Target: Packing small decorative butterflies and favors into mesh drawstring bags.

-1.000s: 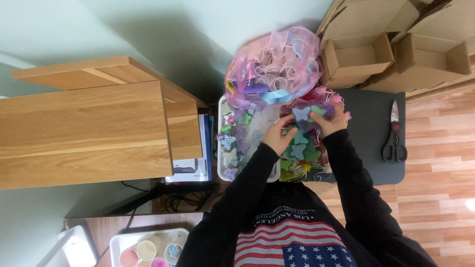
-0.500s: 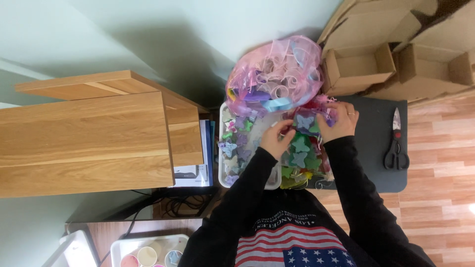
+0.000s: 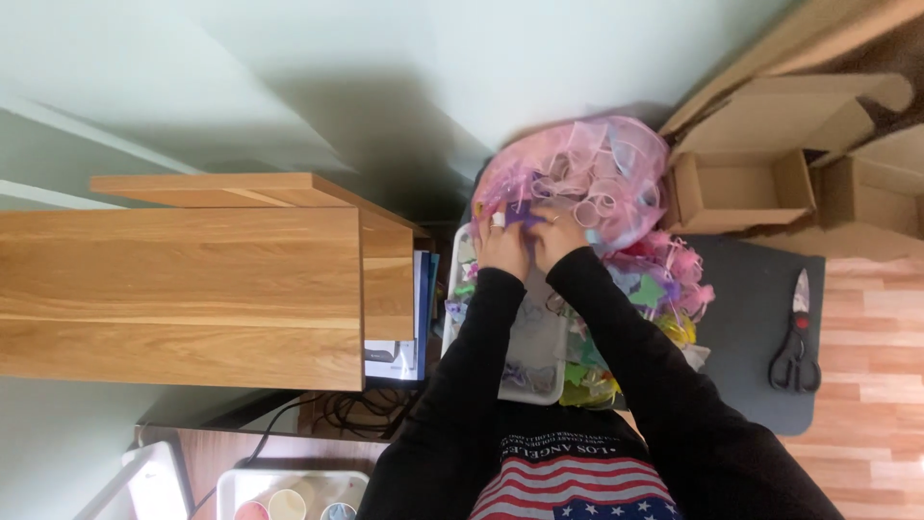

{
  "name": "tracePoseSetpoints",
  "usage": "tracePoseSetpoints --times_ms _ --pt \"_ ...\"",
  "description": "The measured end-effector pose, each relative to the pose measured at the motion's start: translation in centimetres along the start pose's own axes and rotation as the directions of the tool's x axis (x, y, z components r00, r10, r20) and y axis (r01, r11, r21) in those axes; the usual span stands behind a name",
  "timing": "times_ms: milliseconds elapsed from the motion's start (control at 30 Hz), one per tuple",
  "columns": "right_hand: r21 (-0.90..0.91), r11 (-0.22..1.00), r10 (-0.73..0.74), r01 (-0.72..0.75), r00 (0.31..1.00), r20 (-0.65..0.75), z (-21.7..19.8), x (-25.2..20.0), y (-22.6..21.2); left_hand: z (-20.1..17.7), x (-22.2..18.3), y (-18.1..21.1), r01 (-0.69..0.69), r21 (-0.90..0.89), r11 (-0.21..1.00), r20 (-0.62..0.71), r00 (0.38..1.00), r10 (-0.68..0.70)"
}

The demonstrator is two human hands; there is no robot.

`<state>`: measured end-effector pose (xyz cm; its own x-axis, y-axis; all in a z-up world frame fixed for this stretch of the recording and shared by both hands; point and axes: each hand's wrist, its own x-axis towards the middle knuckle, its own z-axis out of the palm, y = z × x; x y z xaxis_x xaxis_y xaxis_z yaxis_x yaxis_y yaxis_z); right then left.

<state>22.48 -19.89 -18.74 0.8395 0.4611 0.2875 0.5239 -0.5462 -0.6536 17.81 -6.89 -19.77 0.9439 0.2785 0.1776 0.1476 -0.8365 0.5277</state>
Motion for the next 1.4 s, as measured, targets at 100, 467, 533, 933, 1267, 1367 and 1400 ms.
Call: tracePoseSetpoints --times_ms 100,467,533,933,1267,1367,1400 --pt "-0.242 0.965 -0.095 0.106 0.994 0.055 1.2 0.0 0.4 0.3 -0.1 -1.3 -0.032 0.001 0.999 -0.002 0.999 0.032" --pt "0.109 0.993 0.046 -0.049 0.999 0.03 -7.1 1.3 -3.8 -5.2 0.7 -0.8 0.031 -0.473 0.881 -0.023 0.999 -0.048" --pt "0.126 0.991 0.044 -0.045 0.999 0.012 -9.3 1.6 -5.2 -6.0 0.7 -0.4 0.107 -0.497 0.861 0.043 0.994 -0.098" --pt "0.664 0.736 0.323 -0.131 0.93 -0.174 -10.3 -0.3 -4.8 -4.7 -0.5 0.4 0.222 -0.881 0.418 0.212 0.975 -0.071" --pt "0.979 -0.029 0.431 -0.202 0.881 0.195 -9.9 -4.9 -4.9 -8.6 -4.3 -0.3 0.477 -0.874 0.087 0.485 0.857 0.174" --pt "0.968 -0.068 0.416 -0.242 0.875 0.248 -8.9 -6.2 -4.2 -10.4 -6.0 -0.2 0.455 -0.877 0.151 0.473 0.874 0.112" --pt "0.963 -0.059 0.395 -0.265 0.879 0.266 -8.4 -6.6 -3.8 -11.1 -6.4 -0.1 0.435 -0.88 0.19 0.455 0.887 0.078"
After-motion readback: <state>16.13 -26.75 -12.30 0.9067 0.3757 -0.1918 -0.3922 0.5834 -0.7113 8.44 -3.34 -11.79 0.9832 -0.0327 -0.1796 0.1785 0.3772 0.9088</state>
